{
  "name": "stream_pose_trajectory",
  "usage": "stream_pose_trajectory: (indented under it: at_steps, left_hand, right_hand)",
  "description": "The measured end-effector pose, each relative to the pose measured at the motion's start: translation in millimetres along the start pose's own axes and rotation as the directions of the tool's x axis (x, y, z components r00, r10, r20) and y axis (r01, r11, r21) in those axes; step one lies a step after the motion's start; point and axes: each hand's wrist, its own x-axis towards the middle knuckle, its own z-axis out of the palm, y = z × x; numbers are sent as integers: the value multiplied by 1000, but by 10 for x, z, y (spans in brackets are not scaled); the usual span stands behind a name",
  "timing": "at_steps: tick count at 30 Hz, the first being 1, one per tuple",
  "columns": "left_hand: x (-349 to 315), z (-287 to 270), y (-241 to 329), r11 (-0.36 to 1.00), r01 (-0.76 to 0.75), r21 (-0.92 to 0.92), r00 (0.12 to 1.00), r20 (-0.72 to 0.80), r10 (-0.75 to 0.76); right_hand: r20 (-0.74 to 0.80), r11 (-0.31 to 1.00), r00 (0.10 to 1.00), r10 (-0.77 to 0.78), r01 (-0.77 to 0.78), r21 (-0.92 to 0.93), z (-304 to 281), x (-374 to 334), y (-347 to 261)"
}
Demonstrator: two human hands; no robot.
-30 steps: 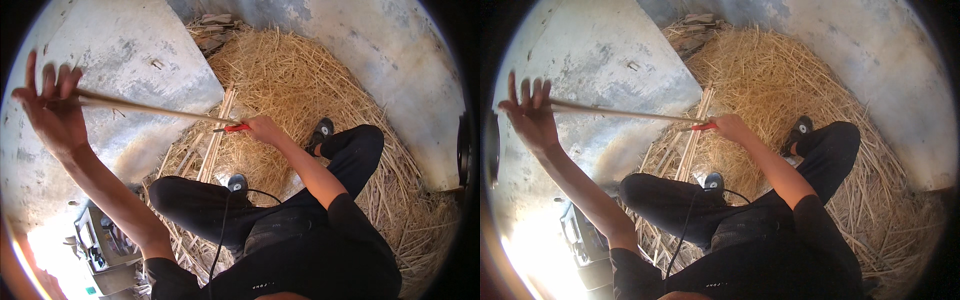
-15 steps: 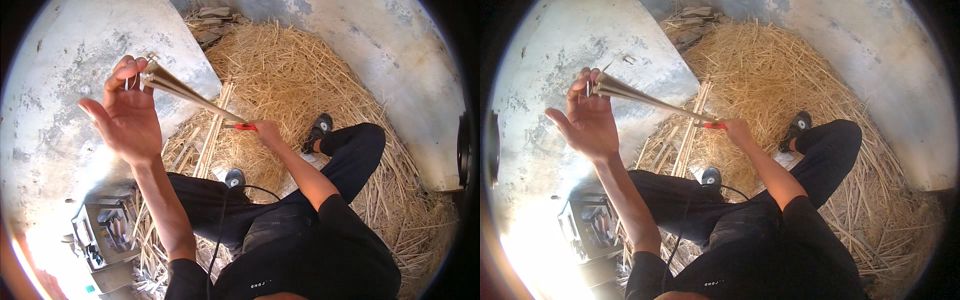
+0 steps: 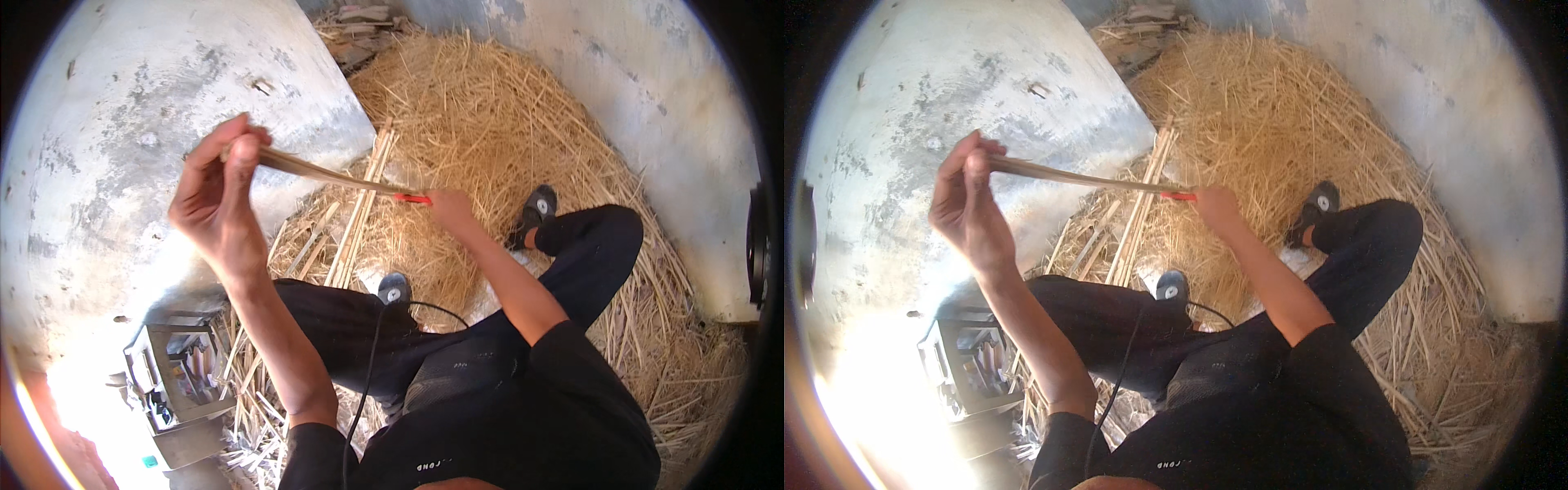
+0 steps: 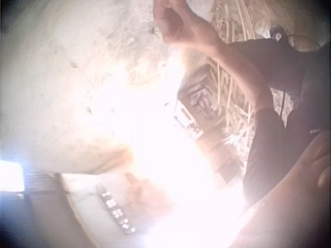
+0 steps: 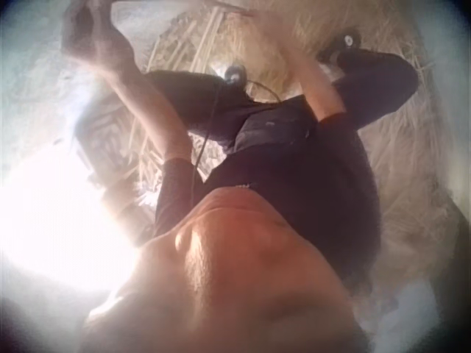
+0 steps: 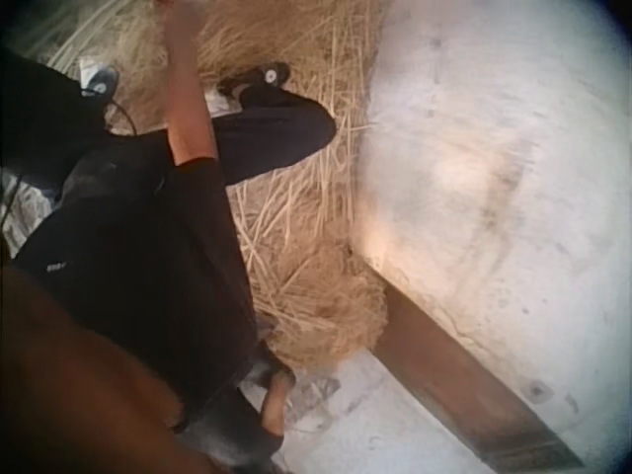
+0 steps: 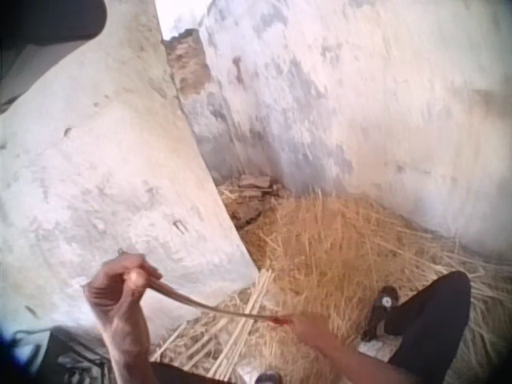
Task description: The person shaves and peels thin layers off a piece of bamboo using a utility knife while sitting on a straw-covered floor.
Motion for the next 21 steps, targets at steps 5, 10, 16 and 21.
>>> stream_pose_trajectory:
  at_steps: [5, 10, 16, 21]
  left_hand:
    - [-206, -142, -113, 985, -80, -155, 992, -110, 63]
    - [-374, 48, 72, 866, 132, -482, 988, 134, -76]
    - [-434, 266, 280, 904, 30, -427, 971, -201, -127]
    - [-484, 311, 150, 940, 6, -341, 951, -288, -111]
  right_hand:
    - [280, 927, 960, -4, -101, 360, -891, -681, -131]
    - [93, 711, 994, 52, -102, 696, -1087, -1089, -419]
    - [11, 674, 999, 47, -40, 738, -1100, -1213, -521]
    - [6, 574, 995, 99, -62, 816, -1177, -1211, -639]
